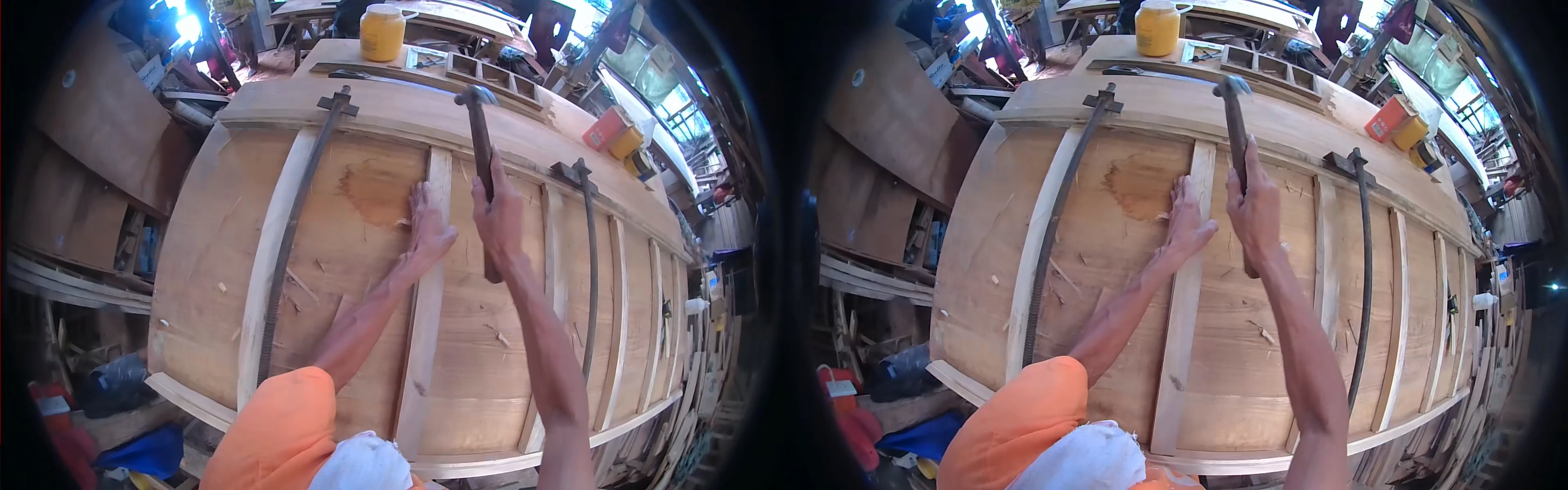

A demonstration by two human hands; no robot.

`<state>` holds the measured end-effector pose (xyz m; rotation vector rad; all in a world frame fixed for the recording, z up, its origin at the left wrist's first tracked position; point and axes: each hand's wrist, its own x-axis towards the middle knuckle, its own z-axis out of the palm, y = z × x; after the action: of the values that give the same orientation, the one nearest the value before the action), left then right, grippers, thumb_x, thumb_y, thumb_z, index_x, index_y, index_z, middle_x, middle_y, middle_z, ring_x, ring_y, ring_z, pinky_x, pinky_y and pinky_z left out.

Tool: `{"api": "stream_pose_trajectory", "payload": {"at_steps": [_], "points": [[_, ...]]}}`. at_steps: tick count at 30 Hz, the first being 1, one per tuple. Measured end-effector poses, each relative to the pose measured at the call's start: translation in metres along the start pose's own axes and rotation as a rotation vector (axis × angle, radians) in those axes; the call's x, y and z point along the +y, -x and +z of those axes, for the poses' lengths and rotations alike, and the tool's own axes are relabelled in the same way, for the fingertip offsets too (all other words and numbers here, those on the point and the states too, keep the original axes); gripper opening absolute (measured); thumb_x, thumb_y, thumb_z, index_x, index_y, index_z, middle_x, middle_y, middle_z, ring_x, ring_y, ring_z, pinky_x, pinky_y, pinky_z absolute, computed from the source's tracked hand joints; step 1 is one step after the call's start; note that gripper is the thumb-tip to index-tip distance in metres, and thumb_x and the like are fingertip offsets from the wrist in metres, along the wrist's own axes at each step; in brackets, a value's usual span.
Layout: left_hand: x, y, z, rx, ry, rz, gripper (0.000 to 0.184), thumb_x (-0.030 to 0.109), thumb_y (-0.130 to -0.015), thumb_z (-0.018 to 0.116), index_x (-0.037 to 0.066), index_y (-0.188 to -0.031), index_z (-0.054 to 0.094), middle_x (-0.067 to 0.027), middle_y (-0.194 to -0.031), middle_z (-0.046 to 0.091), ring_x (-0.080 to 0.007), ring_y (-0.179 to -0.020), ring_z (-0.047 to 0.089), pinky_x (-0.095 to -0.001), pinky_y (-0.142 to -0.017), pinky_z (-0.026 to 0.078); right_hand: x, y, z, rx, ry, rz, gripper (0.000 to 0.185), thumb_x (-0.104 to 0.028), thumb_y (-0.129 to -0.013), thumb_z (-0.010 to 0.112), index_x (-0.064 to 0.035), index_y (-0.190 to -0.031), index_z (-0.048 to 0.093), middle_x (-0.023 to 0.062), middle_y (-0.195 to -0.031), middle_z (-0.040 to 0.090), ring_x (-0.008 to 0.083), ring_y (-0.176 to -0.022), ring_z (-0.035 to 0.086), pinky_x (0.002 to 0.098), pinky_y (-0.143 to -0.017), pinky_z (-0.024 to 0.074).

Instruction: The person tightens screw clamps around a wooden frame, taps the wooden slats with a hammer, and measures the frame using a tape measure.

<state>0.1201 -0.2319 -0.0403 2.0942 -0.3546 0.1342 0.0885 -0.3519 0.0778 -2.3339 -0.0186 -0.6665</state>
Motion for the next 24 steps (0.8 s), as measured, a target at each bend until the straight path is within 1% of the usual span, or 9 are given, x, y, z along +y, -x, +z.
{"api": "stream_pose_trajectory", "payload": {"at_steps": [2,4,10,12,15,17,21,23,24], "points": [[0.005,0.002,0.003,-0.021,-0.004,-0.065,0.109,0.007,-0.07,0.08,-0.02,-0.155,0.018,-0.0423,-0.162,0.026,-0.0525,-0.156,0.023,-0.0488,-0.133,0.017,0.027,0.003,0.005,-0.009,0.042,0.014,0.061,-0.012,-0.1,0.059,0.0004,-0.158,0.041,0.0352,-0.096,0.068,0.0497,-0.082,0.07,0.0552,-0.073,0.0509],[0.005,-0.005,-0.002,-0.015,-0.026,-0.029,0.108,0.007,-0.069,0.08,-0.02,-0.155,0.019,-0.0417,-0.161,0.027,-0.0529,-0.155,0.023,-0.0488,-0.133,0.017,0.025,-0.027,-0.006,-0.324,0.199,0.068,0.06,-0.013,-0.102,0.058,-0.0008,-0.158,0.042,0.0336,-0.095,0.069,0.0495,-0.08,0.07,0.0551,-0.072,0.0511],[-0.003,0.002,0.003,-0.005,-0.014,-0.009,0.112,0.01,-0.069,0.082,-0.021,-0.156,0.017,-0.0409,-0.161,0.028,-0.0517,-0.156,0.022,-0.0483,-0.133,0.014,-0.017,-0.011,-0.011,0.175,-0.072,-0.032,0.064,-0.013,-0.098,0.063,0.0033,-0.156,0.042,0.0357,-0.084,0.068,0.0504,-0.077,0.07,0.0568,-0.067,0.0512],[0.009,0.01,0.005,0.024,-0.004,0.027,0.108,0.007,-0.069,0.082,-0.02,-0.154,0.021,-0.04,-0.158,0.033,-0.0525,-0.154,0.026,-0.0484,-0.132,0.018,0.045,-0.001,0.01,-0.235,0.245,0.076,0.065,-0.012,-0.098,0.062,0.0046,-0.157,0.04,0.0358,-0.084,0.068,0.0516,-0.077,0.068,0.0592,-0.068,0.0499],[0.011,0.008,-0.002,-0.05,-0.039,-0.153,0.11,0.007,-0.07,0.083,-0.021,-0.154,0.019,-0.0418,-0.16,0.03,-0.0518,-0.155,0.025,-0.048,-0.133,0.016,0.029,-0.023,0.0,-0.287,0.208,0.057,0.067,-0.012,-0.097,0.062,0.0037,-0.158,0.038,0.0362,-0.084,0.067,0.0529,-0.08,0.068,0.0597,-0.074,0.05],[0.01,0.0,0.003,-0.045,-0.041,-0.088,0.113,0.007,-0.07,0.083,-0.021,-0.155,0.016,-0.0415,-0.162,0.027,-0.0515,-0.157,0.022,-0.0486,-0.133,0.016,0.039,-0.015,-0.007,-0.262,0.209,0.058,0.07,-0.019,-0.099,0.066,-0.0069,-0.162,0.04,0.0338,-0.09,0.069,0.0469,-0.083,0.07,0.0535,-0.074,0.0509],[0.002,-0.003,0.004,-0.069,-0.024,-0.059,0.114,0.009,-0.071,0.083,-0.021,-0.157,0.016,-0.0413,-0.164,0.024,-0.0511,-0.158,0.019,-0.05,-0.134,0.01,0.005,-0.013,-0.013,-0.298,0.172,0.077,0.071,-0.009,-0.098,0.06,-0.0091,-0.165,0.034,0.0329,-0.083,0.069,0.0506,-0.077,0.069,0.0561,-0.074,0.0502],[-0.001,0.0,0.006,-0.029,-0.013,-0.035,0.112,0.007,-0.07,0.083,-0.021,-0.156,0.018,-0.0413,-0.164,0.024,-0.0512,-0.158,0.019,-0.0507,-0.133,0.011,-0.008,-0.007,-0.004,0.07,0.079,-0.175,0.078,-0.004,-0.097,0.057,-0.0163,-0.168,0.029,0.0299,-0.078,0.068,0.0493,-0.073,0.068,0.0572,-0.07,0.0487],[-0.002,0.0,0.006,-0.028,-0.016,-0.043,0.112,0.007,-0.07,0.083,-0.021,-0.156,0.018,-0.0413,-0.164,0.024,-0.0512,-0.158,0.019,-0.0507,-0.133,0.011,-0.002,-0.006,0.004,0.064,0.073,-0.174,0.078,-0.004,-0.097,0.057,-0.0163,-0.168,0.029,0.0299,-0.078,0.068,0.0493,-0.073,0.068,0.0572,-0.07,0.0487]]}}
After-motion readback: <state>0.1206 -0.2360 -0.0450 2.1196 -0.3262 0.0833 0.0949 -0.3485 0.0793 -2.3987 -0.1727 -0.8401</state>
